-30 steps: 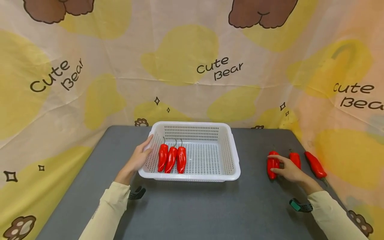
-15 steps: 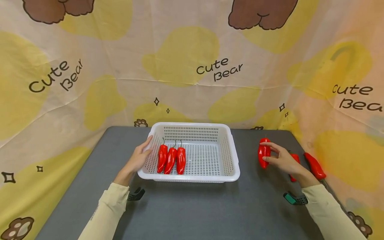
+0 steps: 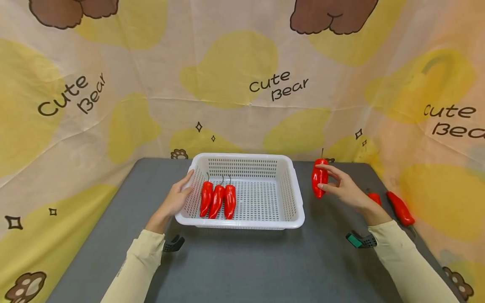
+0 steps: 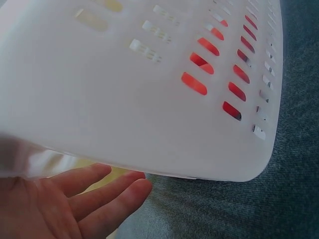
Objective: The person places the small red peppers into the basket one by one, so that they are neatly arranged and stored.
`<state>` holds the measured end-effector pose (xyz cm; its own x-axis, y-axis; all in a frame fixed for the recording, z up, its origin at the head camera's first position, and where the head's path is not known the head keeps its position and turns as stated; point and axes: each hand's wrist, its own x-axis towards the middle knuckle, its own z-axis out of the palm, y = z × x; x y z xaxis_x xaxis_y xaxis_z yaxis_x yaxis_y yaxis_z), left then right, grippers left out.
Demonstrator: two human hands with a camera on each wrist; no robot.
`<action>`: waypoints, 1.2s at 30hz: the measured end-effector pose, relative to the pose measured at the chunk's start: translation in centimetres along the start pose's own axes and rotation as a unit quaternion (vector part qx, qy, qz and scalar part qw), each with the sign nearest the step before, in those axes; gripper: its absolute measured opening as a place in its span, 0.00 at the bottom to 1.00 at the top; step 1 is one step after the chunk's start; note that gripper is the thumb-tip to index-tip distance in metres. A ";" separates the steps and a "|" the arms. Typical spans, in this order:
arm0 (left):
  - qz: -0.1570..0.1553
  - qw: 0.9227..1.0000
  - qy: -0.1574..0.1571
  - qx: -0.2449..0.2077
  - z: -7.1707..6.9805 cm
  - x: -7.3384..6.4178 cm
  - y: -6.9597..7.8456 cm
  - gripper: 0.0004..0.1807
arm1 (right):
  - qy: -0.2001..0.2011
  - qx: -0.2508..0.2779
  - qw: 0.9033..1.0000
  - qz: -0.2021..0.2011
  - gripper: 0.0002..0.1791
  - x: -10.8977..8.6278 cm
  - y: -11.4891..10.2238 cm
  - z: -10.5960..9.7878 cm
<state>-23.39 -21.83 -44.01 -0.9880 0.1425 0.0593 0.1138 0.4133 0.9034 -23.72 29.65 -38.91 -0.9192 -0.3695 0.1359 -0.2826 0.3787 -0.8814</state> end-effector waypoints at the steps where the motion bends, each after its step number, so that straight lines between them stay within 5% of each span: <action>1: -0.002 1.000 -0.001 0.001 0.1 0.0 0.0 0.34 | -0.002 0.004 1.000 -0.001 0.34 0.2 -0.2 0.1; 13: -0.010 1.000 -0.009 0.020 0.2 -1.0 -0.1 0.34 | -0.024 0.039 0.999 -0.014 0.35 4.5 -3.9 2.8; 25: -0.001 1.000 -0.014 0.014 0.4 -0.1 0.0 0.35 | -0.014 0.104 0.994 -0.026 0.34 8.9 -6.4 5.1; 36: 0.020 1.000 -0.007 0.018 -0.1 0.3 0.2 0.35 | 0.047 0.264 0.963 -0.014 0.33 13.3 -6.5 11.2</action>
<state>-23.62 -21.79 -43.74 -0.9812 0.1716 0.0887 0.1568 0.4391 0.8846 -31.06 12.72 -36.42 -0.9412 -0.2847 0.1819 -0.1519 -0.1242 -0.9806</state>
